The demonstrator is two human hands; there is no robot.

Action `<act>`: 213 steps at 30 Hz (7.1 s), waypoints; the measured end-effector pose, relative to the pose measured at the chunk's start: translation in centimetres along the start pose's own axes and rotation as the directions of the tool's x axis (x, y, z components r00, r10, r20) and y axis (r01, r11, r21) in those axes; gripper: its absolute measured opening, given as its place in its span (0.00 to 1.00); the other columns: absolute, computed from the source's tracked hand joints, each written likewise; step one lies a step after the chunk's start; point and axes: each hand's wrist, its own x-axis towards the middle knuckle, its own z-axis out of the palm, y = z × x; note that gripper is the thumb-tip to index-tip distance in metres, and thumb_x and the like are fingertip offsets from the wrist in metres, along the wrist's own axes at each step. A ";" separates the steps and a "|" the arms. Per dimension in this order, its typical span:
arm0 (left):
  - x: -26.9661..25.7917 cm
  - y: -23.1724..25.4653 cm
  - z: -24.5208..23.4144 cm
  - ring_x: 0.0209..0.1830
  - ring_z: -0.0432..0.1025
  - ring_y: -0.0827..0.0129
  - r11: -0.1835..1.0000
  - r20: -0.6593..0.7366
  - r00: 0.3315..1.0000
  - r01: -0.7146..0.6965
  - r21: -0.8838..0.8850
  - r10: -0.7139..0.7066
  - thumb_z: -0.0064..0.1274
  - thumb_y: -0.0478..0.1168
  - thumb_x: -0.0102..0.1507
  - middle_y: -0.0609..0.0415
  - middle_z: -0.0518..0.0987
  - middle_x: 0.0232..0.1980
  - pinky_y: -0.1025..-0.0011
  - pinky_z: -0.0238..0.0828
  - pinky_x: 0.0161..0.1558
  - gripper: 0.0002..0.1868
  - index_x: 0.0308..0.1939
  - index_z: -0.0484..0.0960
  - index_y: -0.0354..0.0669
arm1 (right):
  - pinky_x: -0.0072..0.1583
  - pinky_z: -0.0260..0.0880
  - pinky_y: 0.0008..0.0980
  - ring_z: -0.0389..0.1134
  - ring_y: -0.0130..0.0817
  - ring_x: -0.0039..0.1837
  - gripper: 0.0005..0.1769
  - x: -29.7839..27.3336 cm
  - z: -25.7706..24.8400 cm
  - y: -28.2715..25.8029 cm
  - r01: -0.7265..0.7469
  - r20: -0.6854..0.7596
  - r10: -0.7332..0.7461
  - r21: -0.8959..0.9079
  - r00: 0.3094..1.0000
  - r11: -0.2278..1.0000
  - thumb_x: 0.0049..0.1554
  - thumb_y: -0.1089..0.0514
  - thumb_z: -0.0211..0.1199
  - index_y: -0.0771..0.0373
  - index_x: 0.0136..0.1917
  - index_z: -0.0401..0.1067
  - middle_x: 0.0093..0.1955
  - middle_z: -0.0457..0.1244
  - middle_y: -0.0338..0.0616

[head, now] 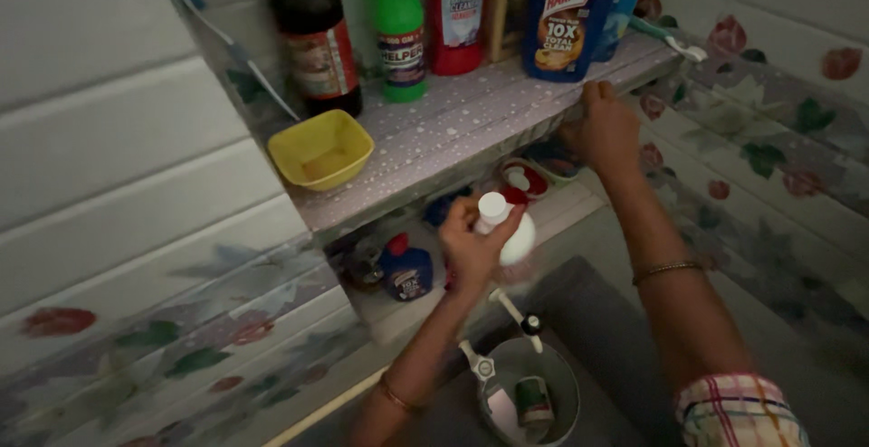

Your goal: The person rearranges multiple cleaning product bottles and small containers on a tiled bathroom shelf. They pick up items, move them between positions, and place them back on the shelf repeatedly.

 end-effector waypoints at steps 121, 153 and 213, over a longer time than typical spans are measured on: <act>13.3 5.1 5.4 0.83 0.30 0.34 0.091 0.364 0.929 -0.369 0.925 0.067 0.24 0.76 0.69 0.36 0.45 0.84 0.16 0.25 0.69 0.53 0.82 0.45 0.37 | 0.49 0.71 0.50 0.70 0.57 0.52 0.28 -1.4 1.8 1.3 0.027 -0.125 -0.023 0.031 0.992 0.999 0.46 0.56 0.75 0.62 0.58 0.70 0.57 0.65 0.51; -2.3 -21.0 -14.1 0.55 0.72 0.41 0.701 -0.404 0.905 0.204 0.683 0.130 0.72 0.54 0.50 0.35 0.77 0.56 0.51 0.67 0.55 0.45 0.64 0.70 0.35 | 0.46 0.71 0.51 0.71 0.57 0.49 0.31 0.3 -0.2 2.0 0.070 0.092 -0.072 0.025 0.993 0.997 0.46 0.52 0.78 0.66 0.57 0.69 0.55 0.66 0.57; 22.6 2.0 1.0 0.68 0.65 0.41 0.469 -0.055 0.824 -0.265 0.843 0.564 0.52 0.43 0.73 0.37 0.71 0.71 0.48 0.62 0.66 0.24 0.70 0.70 0.35 | 0.49 0.72 0.51 0.71 0.58 0.53 0.32 -0.4 0.3 0.8 -0.031 0.075 0.026 0.067 0.997 0.997 0.46 0.53 0.74 0.67 0.60 0.66 0.65 0.63 0.59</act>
